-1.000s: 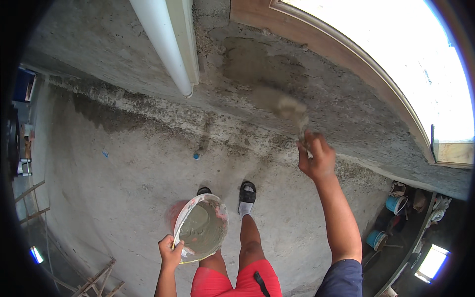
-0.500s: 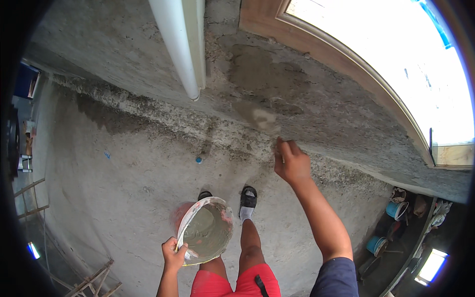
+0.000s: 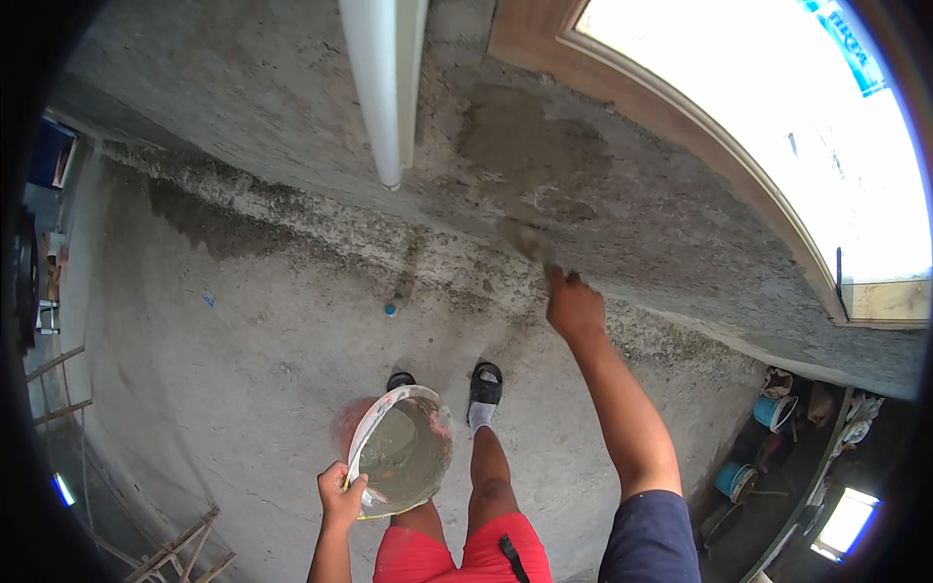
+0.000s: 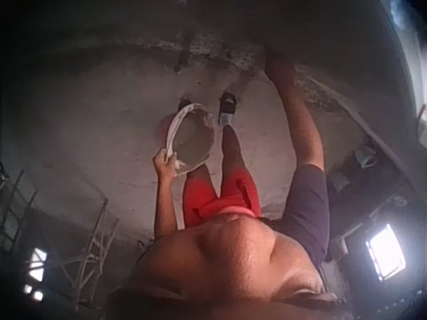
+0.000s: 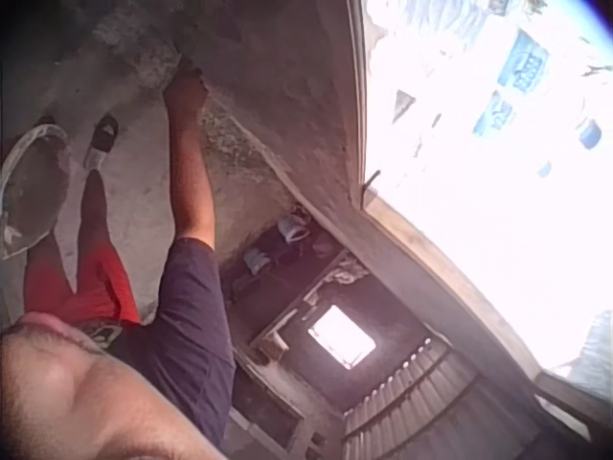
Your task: The person repeatedly scoops plaster mixture from a bucket using a trowel and applies it onto the wall.
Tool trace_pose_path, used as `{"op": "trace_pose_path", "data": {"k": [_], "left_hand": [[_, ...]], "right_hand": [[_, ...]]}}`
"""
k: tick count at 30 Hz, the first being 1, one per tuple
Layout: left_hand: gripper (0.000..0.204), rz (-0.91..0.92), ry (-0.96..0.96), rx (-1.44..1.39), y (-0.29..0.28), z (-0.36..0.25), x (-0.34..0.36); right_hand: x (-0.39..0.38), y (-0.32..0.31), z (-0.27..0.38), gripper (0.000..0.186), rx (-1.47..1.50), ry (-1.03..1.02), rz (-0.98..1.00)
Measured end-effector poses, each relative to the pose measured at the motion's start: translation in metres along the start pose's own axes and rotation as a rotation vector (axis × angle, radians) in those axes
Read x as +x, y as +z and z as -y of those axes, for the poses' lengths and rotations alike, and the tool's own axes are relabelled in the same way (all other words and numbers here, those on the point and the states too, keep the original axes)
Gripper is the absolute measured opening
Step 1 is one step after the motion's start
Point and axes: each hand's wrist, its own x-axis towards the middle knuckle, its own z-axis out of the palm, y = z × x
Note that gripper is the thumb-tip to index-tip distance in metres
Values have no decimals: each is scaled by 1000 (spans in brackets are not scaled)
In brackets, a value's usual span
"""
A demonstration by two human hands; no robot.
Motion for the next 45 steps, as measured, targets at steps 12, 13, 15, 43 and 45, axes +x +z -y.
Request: {"op": "trace_pose_path", "data": {"k": [12, 13, 15, 43, 45], "left_hand": [[28, 45, 50, -276, -37, -83, 20], [28, 93, -22, -517, -36, -84, 26], [28, 93, 47, -435, -46, -89, 35], [21, 397, 237, -249, -74, -177, 77], [21, 400, 270, -195, -71, -180, 81]], "right_hand": [[-194, -119, 51, 35, 1432, 301, 1041], [-182, -129, 62, 36, 1317, 197, 1030], [-173, -140, 103, 39, 1240, 190, 1003], [-101, -103, 163, 28, 607, -440, 866], [-95, -85, 163, 28, 670, -505, 811]]}}
